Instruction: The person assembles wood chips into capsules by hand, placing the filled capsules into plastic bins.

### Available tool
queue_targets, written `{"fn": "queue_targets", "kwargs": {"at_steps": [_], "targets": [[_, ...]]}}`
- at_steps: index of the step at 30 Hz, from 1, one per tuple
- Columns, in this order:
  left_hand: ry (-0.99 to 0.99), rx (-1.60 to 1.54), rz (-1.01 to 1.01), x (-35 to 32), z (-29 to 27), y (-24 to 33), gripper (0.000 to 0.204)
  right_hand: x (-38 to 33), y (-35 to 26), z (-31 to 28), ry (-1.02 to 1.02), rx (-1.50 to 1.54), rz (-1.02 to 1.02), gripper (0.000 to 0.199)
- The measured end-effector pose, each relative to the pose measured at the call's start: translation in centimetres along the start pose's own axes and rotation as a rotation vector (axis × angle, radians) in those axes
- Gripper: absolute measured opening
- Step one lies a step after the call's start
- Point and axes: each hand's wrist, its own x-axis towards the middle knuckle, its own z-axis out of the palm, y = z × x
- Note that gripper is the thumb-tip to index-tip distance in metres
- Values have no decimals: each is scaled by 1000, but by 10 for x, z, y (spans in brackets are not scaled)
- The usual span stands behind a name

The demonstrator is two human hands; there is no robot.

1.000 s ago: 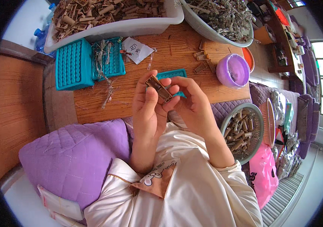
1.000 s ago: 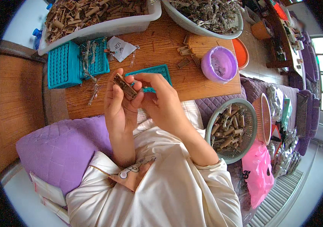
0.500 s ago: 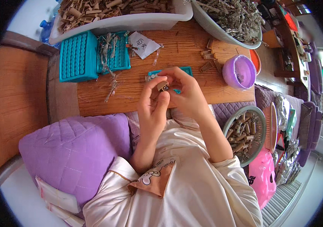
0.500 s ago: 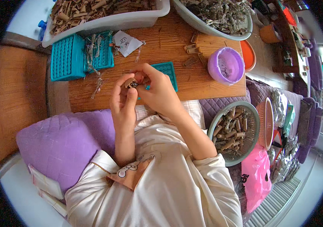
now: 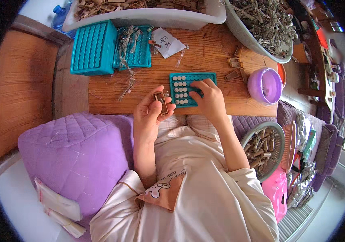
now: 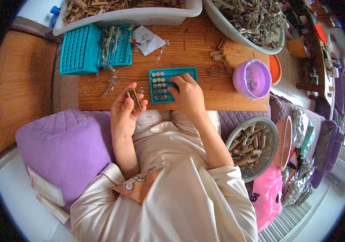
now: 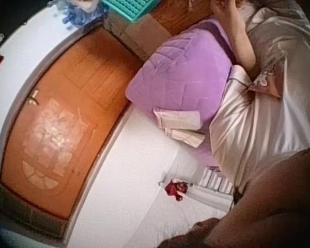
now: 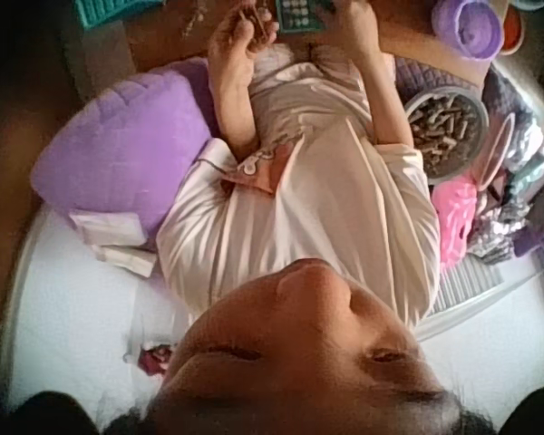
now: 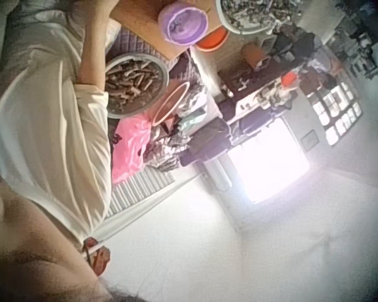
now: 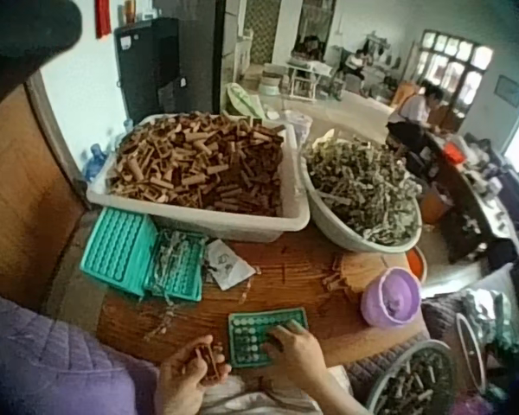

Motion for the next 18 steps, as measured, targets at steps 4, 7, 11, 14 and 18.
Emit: {"fn": "queue_targets", "kwargs": {"at_steps": [4, 7, 11, 14, 18], "targets": [[27, -26, -17, 2, -6, -1, 42, -4, -1, 2, -6, -88, -50, 12], [-24, -32, -45, 2, -6, 1, 43, -5, -4, 3, -1, -186, -75, 9], [-42, 31, -81, 1, -3, -2, 44, -6, -38, -12, 150, 181, -121, 12], [-74, 61, -64, 1, -2, -4, 44, -12, -61, -5, 195, 273, -237, 14], [-10, 90, -47, 1, 7, -5, 34, -10, -64, -1, 168, 206, -381, 16]]}}
